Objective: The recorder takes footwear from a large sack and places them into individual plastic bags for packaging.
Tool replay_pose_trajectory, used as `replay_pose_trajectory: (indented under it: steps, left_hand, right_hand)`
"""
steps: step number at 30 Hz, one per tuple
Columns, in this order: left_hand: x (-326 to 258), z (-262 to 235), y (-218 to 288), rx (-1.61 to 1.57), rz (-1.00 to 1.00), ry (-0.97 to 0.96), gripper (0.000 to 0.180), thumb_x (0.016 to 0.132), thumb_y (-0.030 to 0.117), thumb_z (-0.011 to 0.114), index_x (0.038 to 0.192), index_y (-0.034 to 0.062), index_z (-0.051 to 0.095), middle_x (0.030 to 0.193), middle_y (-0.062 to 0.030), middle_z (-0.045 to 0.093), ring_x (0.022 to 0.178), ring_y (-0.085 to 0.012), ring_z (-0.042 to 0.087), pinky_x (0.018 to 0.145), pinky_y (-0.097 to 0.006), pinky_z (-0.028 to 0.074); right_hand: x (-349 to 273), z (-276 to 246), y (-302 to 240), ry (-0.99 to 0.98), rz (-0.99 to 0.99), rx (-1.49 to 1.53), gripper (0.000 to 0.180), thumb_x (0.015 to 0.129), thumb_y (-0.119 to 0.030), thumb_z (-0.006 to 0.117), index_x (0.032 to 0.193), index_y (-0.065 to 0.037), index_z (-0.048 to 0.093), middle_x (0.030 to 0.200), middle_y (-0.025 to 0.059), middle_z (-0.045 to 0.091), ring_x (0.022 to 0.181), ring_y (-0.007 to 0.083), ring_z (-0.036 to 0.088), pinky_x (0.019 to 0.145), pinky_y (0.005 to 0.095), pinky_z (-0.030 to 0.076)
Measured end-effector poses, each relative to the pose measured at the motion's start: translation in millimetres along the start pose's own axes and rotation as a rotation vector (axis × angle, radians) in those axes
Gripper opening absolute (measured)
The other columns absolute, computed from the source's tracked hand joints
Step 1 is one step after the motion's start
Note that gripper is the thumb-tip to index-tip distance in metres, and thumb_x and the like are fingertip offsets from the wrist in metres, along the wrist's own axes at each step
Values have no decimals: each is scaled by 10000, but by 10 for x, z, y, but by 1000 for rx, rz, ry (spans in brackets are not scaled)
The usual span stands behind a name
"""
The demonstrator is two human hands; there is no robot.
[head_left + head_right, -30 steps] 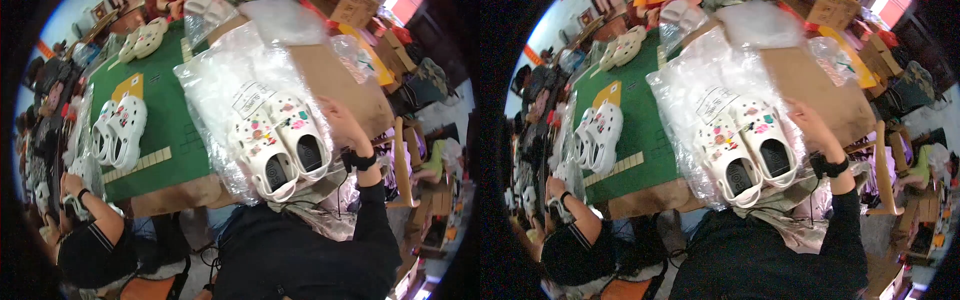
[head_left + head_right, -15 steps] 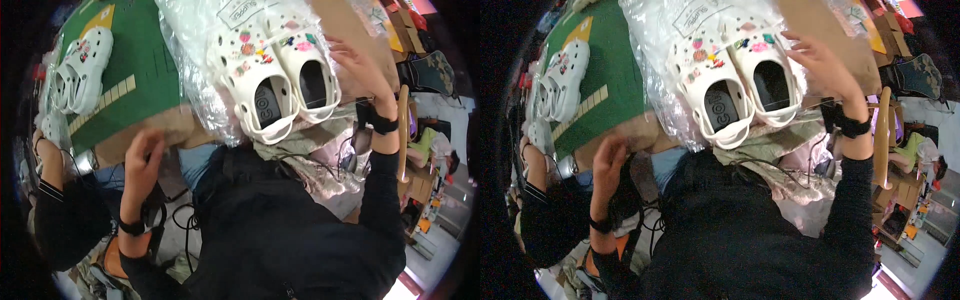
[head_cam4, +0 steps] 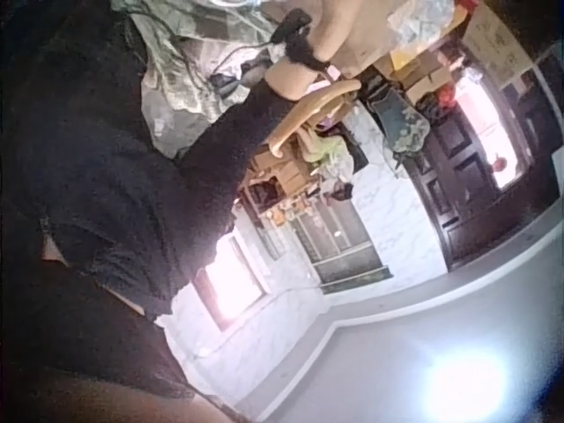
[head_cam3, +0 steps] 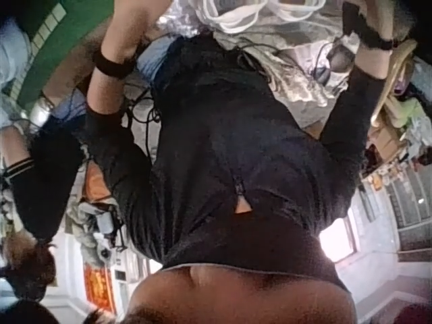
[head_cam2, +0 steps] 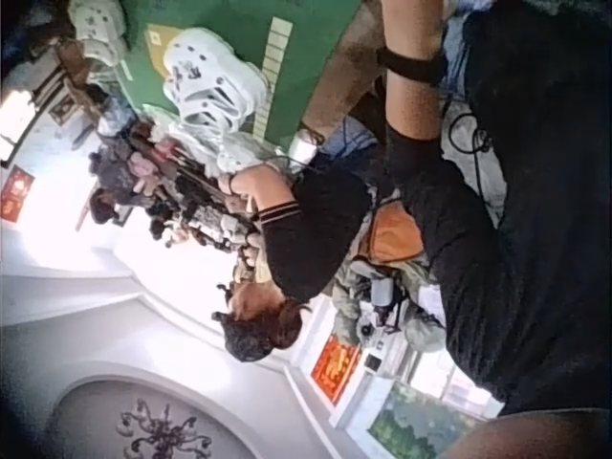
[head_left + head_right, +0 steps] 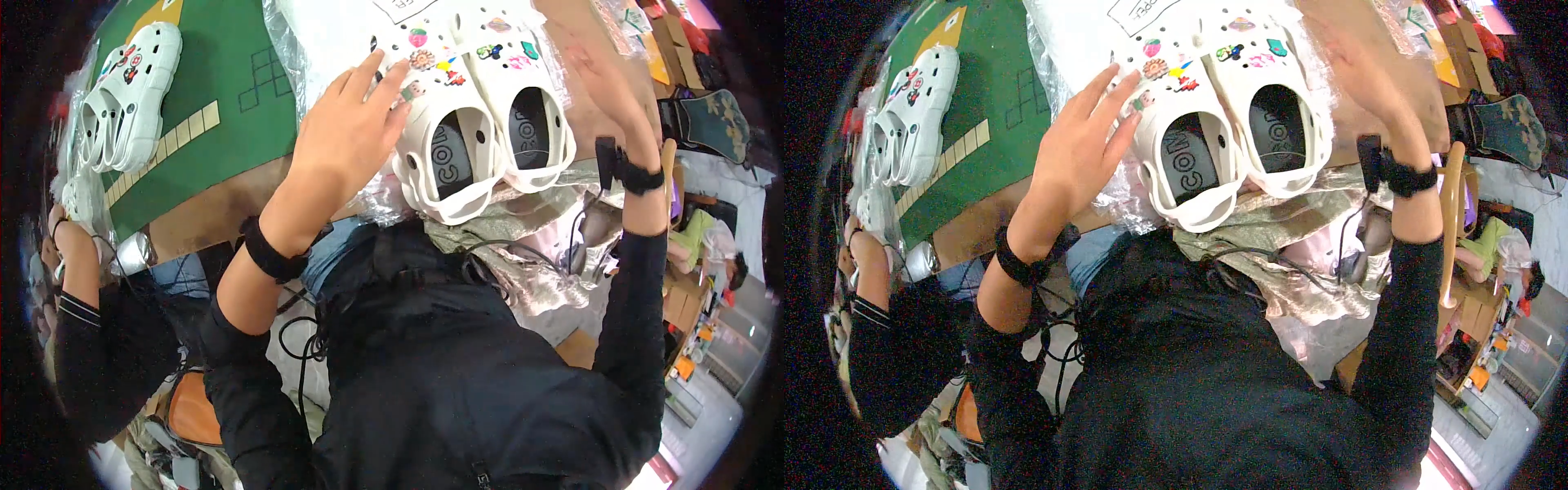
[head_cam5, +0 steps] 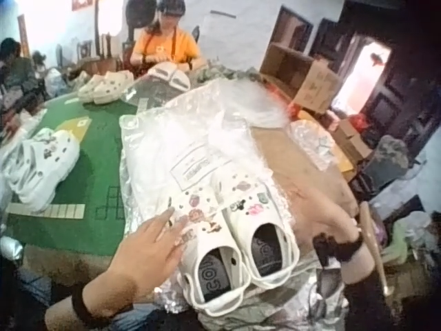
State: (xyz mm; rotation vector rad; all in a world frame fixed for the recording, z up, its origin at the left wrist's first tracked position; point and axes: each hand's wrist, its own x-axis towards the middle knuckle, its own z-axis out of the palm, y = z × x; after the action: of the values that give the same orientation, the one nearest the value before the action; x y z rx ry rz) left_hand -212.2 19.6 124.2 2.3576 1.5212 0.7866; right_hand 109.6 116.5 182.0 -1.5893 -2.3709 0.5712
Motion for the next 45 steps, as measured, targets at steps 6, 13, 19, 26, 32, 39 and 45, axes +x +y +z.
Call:
replay_pose_trajectory:
  steps: [6,13,19,26,32,39,45]
  left_hand:
    - [-196,54,-162,138,-162,66,400,803,108,574,1189,36,499,1066,-179,569,934,-347,549,859,-434,431]
    - [-107,242,-258,213,-231,49,189,790,106,563,951,39,491,846,-158,585,759,-337,569,661,-422,473]
    - [-115,215,-290,60,-202,123,168,780,70,542,930,25,481,768,-158,580,756,-349,567,641,-448,468]
    - [71,320,-103,-364,-268,343,124,842,53,488,955,3,473,905,-210,533,832,-394,538,700,-430,457]
    - [-100,632,-250,-550,-464,385,219,842,-37,513,1049,0,452,925,-151,567,811,-217,572,698,-329,463]
    - [-99,663,-351,-667,-585,268,189,885,11,498,1070,0,460,897,-133,596,819,-177,583,715,-285,452]
    - [-122,695,-212,-429,-380,349,284,886,23,452,1168,8,485,1035,-241,576,949,-380,586,806,-414,457]
  right_hand:
    - [569,250,125,-76,-210,56,474,863,2,471,1330,-63,429,1261,155,541,1148,278,516,958,347,409]
    - [671,458,388,137,-190,-22,319,871,0,443,1170,-30,549,1030,201,626,962,310,605,839,355,461]
    - [456,541,380,336,111,-41,226,891,-149,540,1072,-23,587,966,205,648,872,294,644,734,356,487]
    - [-4,561,552,341,244,489,240,909,-69,479,1133,-25,554,924,119,644,744,118,575,646,263,462]
    - [-486,428,286,69,327,607,560,889,-63,531,1409,-103,327,1006,98,602,865,127,562,746,256,454]
    - [-1029,554,92,-163,205,903,933,736,-207,743,1466,-121,168,1401,145,336,1109,214,490,925,333,411]
    - [-1103,868,-294,109,113,299,1206,541,-234,827,1467,-103,66,1446,254,218,1339,380,258,1072,406,279]
